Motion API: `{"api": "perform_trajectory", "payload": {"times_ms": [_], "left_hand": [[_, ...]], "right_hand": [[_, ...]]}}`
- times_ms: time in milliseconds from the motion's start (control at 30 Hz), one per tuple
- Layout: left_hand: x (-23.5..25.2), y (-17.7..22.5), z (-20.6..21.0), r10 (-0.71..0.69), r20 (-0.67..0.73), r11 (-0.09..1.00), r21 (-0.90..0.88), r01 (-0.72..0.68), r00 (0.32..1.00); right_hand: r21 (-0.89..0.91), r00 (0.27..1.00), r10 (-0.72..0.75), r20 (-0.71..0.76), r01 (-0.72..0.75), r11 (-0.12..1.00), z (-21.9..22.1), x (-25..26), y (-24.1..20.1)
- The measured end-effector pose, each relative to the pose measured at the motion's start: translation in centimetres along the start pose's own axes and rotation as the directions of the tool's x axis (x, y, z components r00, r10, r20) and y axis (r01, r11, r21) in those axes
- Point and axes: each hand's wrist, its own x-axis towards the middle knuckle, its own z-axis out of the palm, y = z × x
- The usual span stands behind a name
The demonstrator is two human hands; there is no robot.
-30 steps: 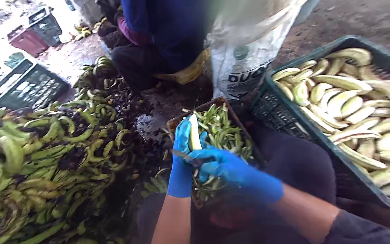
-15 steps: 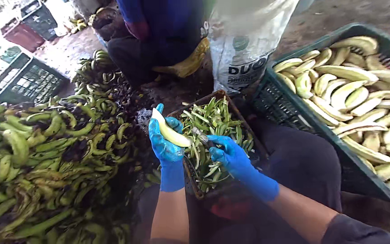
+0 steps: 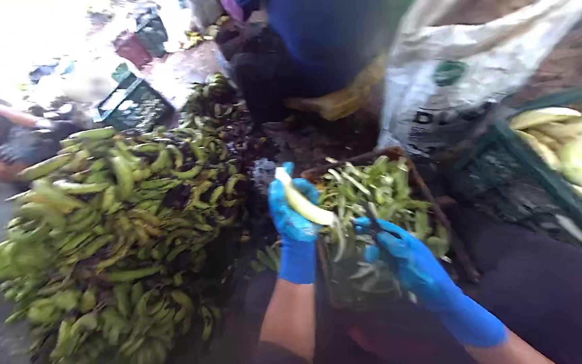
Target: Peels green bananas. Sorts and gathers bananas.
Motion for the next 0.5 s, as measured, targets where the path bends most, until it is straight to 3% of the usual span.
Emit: {"api": "perform_trajectory", "payload": {"times_ms": [67,133,167,200,267,300,400,500], "left_hand": [[-0.2,-0.7,0.1,-0.039,-0.027,0.999,0.035,0.040,0.999],[-0.2,-1.2,0.2,-0.087,-0.061,0.996,-0.005,0.087,0.994],[-0.2,-1.2,0.1,-0.090,-0.078,0.996,-0.024,0.088,0.993],[-0.1,-1.0,0.1,-0.087,-0.098,0.996,-0.015,0.085,0.991],[-0.1,-0.2,-0.3,-0.110,-0.134,0.993,0.018,0.114,0.985],[-0.1,0.1,-0.3,-0.154,-0.131,0.987,0.025,0.158,0.979],[-0.7,-0.4,1.1,-0.329,0.037,0.944,0.001,0.329,0.944],[-2.1,-2.2,3.0,-0.385,0.042,0.915,0.148,0.375,0.922]], "right_hand": [[0.105,0.975,-0.141,0.171,0.124,0.987,-0.3,0.2,0.4],[0.190,0.938,-0.151,0.313,0.094,0.977,-1.1,0.9,0.7],[0.132,0.940,-0.115,0.321,0.076,0.988,-1.9,1.2,0.8],[-0.053,0.962,-0.059,0.267,0.075,0.996,-2.9,1.4,0.8],[-0.515,0.997,-0.002,0.083,0.044,0.856,-4.7,1.8,0.3],[-0.565,0.998,0.003,0.058,0.030,0.825,-5.4,1.9,-0.3],[-0.370,0.987,-0.152,0.048,0.159,0.915,-4.7,1.6,-2.4],[-0.460,0.939,-0.333,0.080,0.332,0.824,-4.6,2.5,-1.5]]}}
